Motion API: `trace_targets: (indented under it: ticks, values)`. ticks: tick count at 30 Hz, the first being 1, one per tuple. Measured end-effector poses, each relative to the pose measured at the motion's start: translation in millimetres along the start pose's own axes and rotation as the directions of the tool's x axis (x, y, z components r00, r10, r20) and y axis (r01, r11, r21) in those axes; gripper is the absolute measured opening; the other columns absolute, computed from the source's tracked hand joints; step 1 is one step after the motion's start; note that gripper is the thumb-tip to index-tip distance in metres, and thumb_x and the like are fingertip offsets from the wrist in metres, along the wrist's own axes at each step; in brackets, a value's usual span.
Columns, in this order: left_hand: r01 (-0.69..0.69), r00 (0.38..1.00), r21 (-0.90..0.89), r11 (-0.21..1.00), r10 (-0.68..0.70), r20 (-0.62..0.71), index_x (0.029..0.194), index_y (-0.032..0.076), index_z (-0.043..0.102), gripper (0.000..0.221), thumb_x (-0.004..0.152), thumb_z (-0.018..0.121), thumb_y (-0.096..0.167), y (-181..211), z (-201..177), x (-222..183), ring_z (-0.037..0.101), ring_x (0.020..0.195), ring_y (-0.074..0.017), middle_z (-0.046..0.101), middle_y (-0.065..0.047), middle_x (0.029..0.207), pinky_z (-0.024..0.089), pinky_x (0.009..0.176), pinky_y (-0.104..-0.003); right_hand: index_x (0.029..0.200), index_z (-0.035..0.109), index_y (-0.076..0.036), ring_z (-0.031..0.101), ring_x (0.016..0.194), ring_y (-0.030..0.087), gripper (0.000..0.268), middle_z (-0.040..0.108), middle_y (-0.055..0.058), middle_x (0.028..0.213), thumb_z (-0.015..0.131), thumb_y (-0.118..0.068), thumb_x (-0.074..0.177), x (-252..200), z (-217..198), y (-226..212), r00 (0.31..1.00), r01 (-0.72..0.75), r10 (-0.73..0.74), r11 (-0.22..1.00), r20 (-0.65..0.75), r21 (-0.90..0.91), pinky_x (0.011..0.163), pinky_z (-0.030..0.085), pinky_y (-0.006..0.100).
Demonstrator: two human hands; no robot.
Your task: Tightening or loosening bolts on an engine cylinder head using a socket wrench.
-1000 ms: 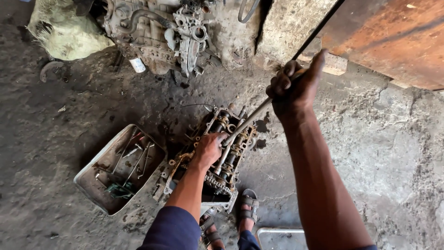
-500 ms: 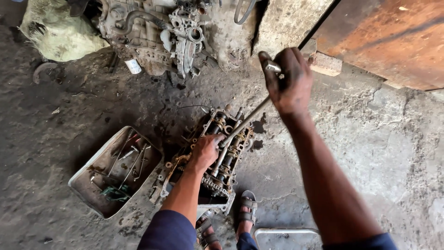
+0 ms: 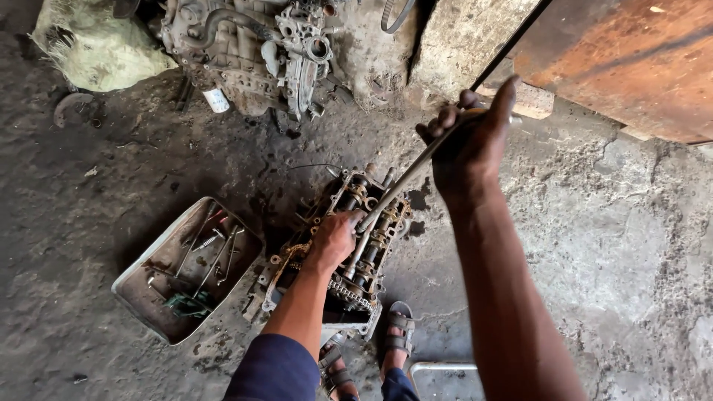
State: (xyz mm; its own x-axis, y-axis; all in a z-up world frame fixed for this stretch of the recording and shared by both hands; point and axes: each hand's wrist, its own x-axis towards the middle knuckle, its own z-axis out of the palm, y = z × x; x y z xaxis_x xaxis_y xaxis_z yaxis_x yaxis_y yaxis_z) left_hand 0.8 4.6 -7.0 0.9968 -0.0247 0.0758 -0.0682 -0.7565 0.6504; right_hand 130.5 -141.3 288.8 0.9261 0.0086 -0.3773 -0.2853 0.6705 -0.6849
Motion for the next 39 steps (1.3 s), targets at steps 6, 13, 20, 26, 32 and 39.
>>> trace_targets:
  ticks: [6,13,20,26,32,39]
  values:
    - [0.047,0.999,-0.025,0.999,-0.047,-0.016,0.131,0.006,0.065,0.040,0.097,0.058,-0.012,-1.3,5.9,1.2,0.063,0.051,-0.0137,0.074,-0.017,0.099,0.050,0.032,-0.023,0.151,0.035,0.008,0.055,0.050,0.006,0.076,0.066,0.016,0.129,0.069,-0.029,0.094,11.5,17.6,-32.6,0.977,0.098,0.104,0.556,0.186,-0.825,0.050,0.071,0.026]
    - [0.015,1.000,0.012,1.000,-0.015,0.012,0.136,0.005,0.063,0.040,0.099,0.057,-0.011,-0.6,4.3,-0.6,0.054,0.045,-0.0096,0.070,-0.010,0.086,0.042,0.030,-0.022,0.079,0.048,-0.013,0.041,0.052,0.011,0.049,0.043,-0.004,0.064,0.065,-0.042,0.115,40.9,-39.8,-8.6,0.140,0.795,-0.250,-0.548,0.958,-0.260,0.049,0.041,0.030]
    - [0.040,0.998,0.064,0.997,-0.043,0.037,0.136,0.009,0.063,0.051,0.092,0.059,-0.015,9.4,-2.7,1.4,0.071,0.066,-0.0152,0.074,-0.016,0.111,0.058,0.043,-0.022,0.112,0.038,-0.016,0.044,0.092,0.019,0.039,0.040,0.005,0.100,0.036,-0.054,0.105,2.9,-21.2,35.7,0.396,0.861,-0.721,0.077,0.568,-0.503,0.084,0.046,0.038]
    - [0.006,1.000,0.038,0.999,-0.006,0.011,0.137,0.006,0.062,0.051,0.091,0.063,-0.015,1.0,1.2,1.1,0.069,0.059,-0.0142,0.074,-0.019,0.106,0.056,0.039,-0.020,0.109,0.056,-0.009,0.064,0.100,0.030,0.074,0.068,0.018,0.107,0.035,-0.073,0.080,-8.8,-13.7,22.3,0.901,0.432,-0.404,0.868,0.157,-0.245,0.096,0.048,0.049]
    - [0.082,0.989,-0.011,0.997,-0.080,0.126,0.136,0.010,0.061,0.051,0.089,0.078,0.018,4.7,-3.5,3.6,0.072,0.082,-0.0209,0.071,-0.018,0.120,0.065,0.067,-0.031,0.083,0.044,-0.017,0.037,0.045,0.010,0.056,0.039,-0.007,0.054,0.051,-0.072,0.068,-4.1,-1.6,-8.1,0.992,0.112,-0.122,0.927,-0.006,-0.358,0.046,0.040,0.029]
    - [-0.270,0.954,0.067,0.960,0.277,-0.117,0.129,0.009,0.063,0.040,0.099,0.073,0.034,-47.0,35.6,11.3,0.068,0.058,-0.0120,0.074,-0.011,0.096,0.061,0.041,-0.020,0.098,0.044,-0.015,0.031,0.044,0.006,0.071,0.032,-0.011,0.051,0.065,-0.069,0.057,-1.4,3.9,-15.7,1.000,0.014,-0.005,0.929,0.024,-0.371,0.046,0.036,0.026]
